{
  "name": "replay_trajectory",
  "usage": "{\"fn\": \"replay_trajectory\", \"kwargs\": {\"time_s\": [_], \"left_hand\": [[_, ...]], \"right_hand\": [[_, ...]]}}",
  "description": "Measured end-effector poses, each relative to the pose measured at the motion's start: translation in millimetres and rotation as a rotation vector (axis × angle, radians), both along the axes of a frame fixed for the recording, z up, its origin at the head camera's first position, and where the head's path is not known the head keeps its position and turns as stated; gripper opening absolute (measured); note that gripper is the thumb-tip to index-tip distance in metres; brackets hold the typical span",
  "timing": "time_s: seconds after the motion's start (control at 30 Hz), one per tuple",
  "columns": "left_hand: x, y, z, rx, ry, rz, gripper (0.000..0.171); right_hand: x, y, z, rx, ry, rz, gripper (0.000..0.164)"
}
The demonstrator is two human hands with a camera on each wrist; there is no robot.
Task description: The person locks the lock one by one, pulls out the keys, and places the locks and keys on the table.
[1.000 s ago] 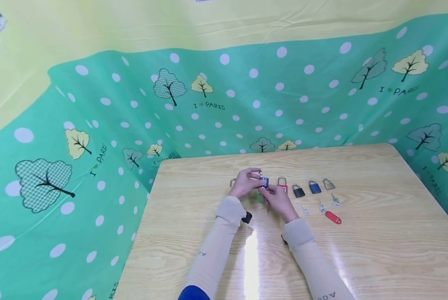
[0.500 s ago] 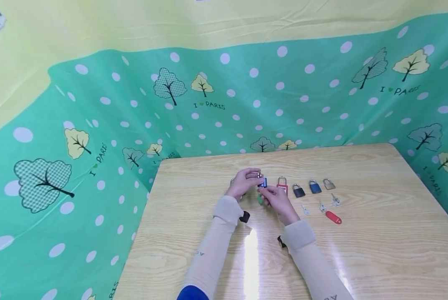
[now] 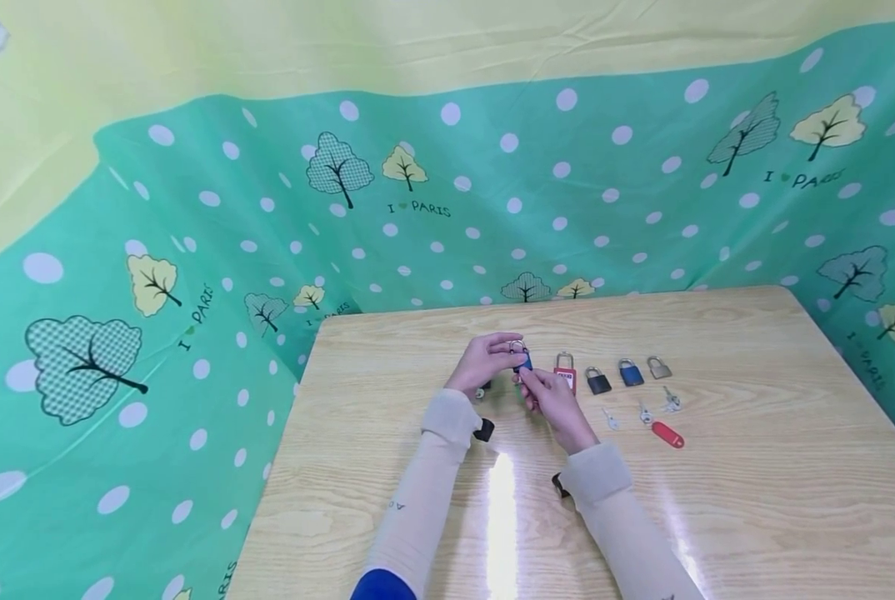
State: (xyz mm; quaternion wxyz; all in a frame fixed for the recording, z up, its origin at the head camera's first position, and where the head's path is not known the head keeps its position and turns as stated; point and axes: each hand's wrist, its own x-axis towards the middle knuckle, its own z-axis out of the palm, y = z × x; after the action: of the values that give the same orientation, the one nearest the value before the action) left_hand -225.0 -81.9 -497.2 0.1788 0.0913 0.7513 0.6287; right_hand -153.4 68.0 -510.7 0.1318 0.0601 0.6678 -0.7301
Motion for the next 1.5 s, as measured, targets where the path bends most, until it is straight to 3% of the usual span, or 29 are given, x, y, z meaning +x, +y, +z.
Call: {"fn": "replay_trajectory", "kwargs": {"time_s": [0.17, 0.33, 0.57, 0.77, 1.0, 1.13, 1.23, 1.33, 1.5], "left_hand": [[0.3, 2, 3.1, -0.014, 0.031, 0.006, 0.040], [0.9, 6, 0.2, -0.020, 0.045, 0.018, 0.040], [9.8, 16, -0.6, 0.116, 0.048, 0.028, 0.038], [15.9, 26, -1.5, 0.197, 0.054, 0.115, 0.037], [21.1, 35, -1.2, 0.262, 0.039, 0.173, 0.033], [26.9, 36, 7.2, 0.291, 0.007, 0.169, 0.034], [28.5, 37, 7.0, 0.288, -0.005, 0.171, 0.033], [26.5, 38, -3.7, 0.278, -0.009, 0.193, 0.032], [23.9, 36, -3.7, 0.170, 0.076, 0.185, 0.031]], "right_hand": [[2.5, -4, 2.4, -0.009, 0.015, -0.042, 0.036], [3.9, -6, 4.8, -0.010, 0.031, -0.056, 0.041], [1.3, -9, 5.0, -0.038, 0.049, -0.098, 0.040], [-0.5, -11, 6.2, -0.026, 0.080, -0.133, 0.038], [-1.3, -10, 8.6, -0.008, 0.104, -0.166, 0.034], [-0.8, -8, 8.5, 0.001, 0.103, -0.163, 0.033], [-0.6, -8, 7.3, -0.022, 0.105, -0.162, 0.031], [-0.9, -10, 4.7, -0.025, 0.097, -0.156, 0.029], [-1.5, -9, 3.3, 0.033, 0.115, -0.131, 0.032]]}}
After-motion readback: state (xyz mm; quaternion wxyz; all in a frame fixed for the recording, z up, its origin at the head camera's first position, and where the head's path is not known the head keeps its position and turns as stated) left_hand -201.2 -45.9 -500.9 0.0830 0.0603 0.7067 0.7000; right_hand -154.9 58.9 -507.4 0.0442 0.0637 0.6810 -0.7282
